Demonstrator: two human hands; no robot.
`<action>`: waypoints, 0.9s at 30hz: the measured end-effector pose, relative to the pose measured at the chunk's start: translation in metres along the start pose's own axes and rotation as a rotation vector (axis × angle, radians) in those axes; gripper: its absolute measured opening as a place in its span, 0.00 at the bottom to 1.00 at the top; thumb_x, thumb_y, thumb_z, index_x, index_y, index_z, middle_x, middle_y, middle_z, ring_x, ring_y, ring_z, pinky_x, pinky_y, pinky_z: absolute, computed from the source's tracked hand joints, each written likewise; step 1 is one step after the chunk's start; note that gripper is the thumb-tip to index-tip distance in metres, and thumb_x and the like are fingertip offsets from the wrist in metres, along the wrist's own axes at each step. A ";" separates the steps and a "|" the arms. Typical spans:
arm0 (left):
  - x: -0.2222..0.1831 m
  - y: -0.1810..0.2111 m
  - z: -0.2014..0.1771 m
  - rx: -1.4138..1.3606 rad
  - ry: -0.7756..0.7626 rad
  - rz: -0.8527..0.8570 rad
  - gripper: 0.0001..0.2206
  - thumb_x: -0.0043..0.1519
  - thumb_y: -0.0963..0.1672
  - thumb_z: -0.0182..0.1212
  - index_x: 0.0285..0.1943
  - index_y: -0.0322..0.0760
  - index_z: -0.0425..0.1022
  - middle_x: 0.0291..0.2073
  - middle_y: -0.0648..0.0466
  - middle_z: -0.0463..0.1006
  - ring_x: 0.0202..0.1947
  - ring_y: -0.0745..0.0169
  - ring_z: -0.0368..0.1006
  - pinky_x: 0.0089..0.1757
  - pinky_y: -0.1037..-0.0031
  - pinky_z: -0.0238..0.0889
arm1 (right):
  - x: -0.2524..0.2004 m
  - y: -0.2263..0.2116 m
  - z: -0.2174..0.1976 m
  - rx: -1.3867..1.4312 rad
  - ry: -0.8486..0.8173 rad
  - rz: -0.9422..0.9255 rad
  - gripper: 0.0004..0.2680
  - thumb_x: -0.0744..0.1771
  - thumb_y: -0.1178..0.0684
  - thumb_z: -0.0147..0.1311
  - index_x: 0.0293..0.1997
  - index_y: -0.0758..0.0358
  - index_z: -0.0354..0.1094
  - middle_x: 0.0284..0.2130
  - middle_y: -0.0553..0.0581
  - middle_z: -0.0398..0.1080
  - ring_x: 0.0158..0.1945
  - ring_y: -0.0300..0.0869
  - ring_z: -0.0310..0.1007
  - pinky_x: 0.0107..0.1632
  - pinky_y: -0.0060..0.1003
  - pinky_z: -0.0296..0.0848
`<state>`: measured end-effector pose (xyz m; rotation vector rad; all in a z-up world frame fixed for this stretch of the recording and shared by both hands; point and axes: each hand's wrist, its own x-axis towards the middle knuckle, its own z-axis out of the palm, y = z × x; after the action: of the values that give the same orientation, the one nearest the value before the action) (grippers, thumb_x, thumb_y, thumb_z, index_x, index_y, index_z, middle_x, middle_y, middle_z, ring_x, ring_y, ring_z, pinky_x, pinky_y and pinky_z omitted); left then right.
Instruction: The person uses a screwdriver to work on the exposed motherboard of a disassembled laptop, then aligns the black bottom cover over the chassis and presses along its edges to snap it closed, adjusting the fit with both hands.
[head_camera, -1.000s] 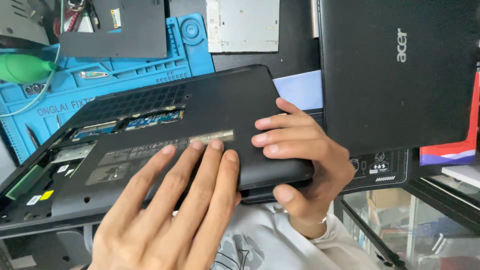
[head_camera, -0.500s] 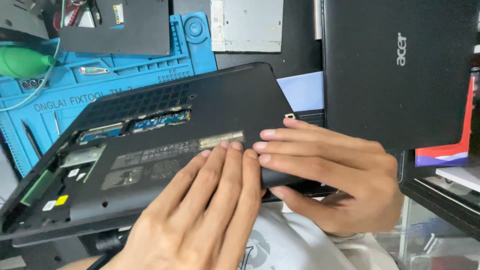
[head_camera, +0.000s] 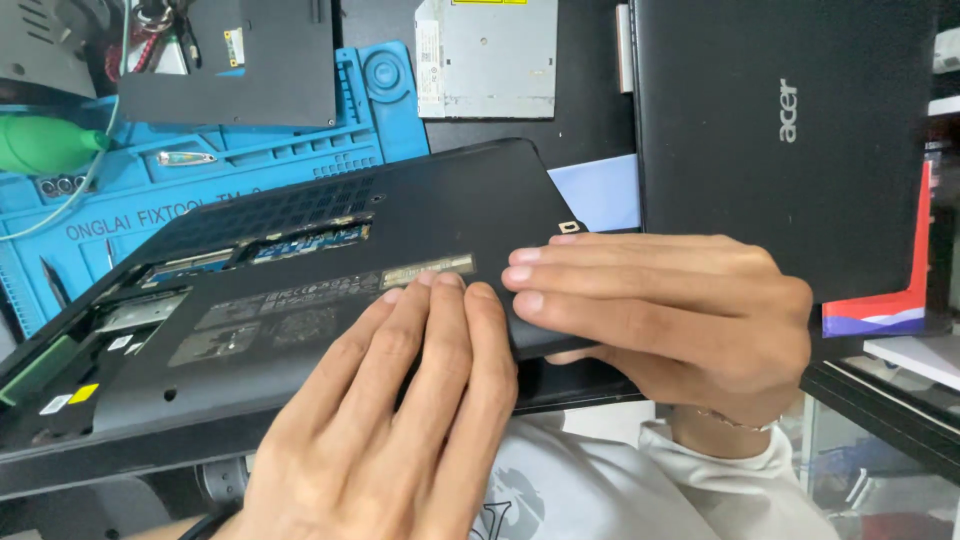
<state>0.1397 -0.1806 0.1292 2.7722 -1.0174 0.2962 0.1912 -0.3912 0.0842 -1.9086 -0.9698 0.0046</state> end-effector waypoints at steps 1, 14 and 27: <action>0.002 0.000 0.000 0.003 0.010 -0.013 0.16 0.54 0.39 0.57 0.49 0.20 0.76 0.43 0.34 0.79 0.46 0.43 0.79 0.50 0.62 0.73 | 0.002 0.000 0.002 -0.001 0.071 -0.010 0.09 0.61 0.62 0.60 0.44 0.71 0.74 0.41 0.65 0.77 0.49 0.53 0.81 0.54 0.48 0.78; 0.001 -0.003 0.003 -0.001 0.129 -0.006 0.11 0.64 0.39 0.59 0.46 0.17 0.78 0.40 0.36 0.80 0.43 0.45 0.80 0.47 0.64 0.73 | -0.001 0.015 0.006 0.083 0.150 -0.056 0.08 0.63 0.55 0.60 0.41 0.70 0.73 0.37 0.64 0.77 0.44 0.53 0.83 0.52 0.47 0.83; -0.046 0.030 0.015 -0.166 0.017 -0.107 0.17 0.64 0.45 0.62 0.56 0.24 0.76 0.49 0.38 0.81 0.53 0.46 0.78 0.53 0.60 0.70 | -0.032 0.010 0.032 0.145 0.108 0.003 0.07 0.64 0.60 0.53 0.41 0.69 0.75 0.39 0.65 0.78 0.49 0.53 0.82 0.58 0.53 0.79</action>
<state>0.0874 -0.1784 0.1059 2.6575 -0.8452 0.2097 0.1637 -0.3892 0.0472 -1.7592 -0.8699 -0.0255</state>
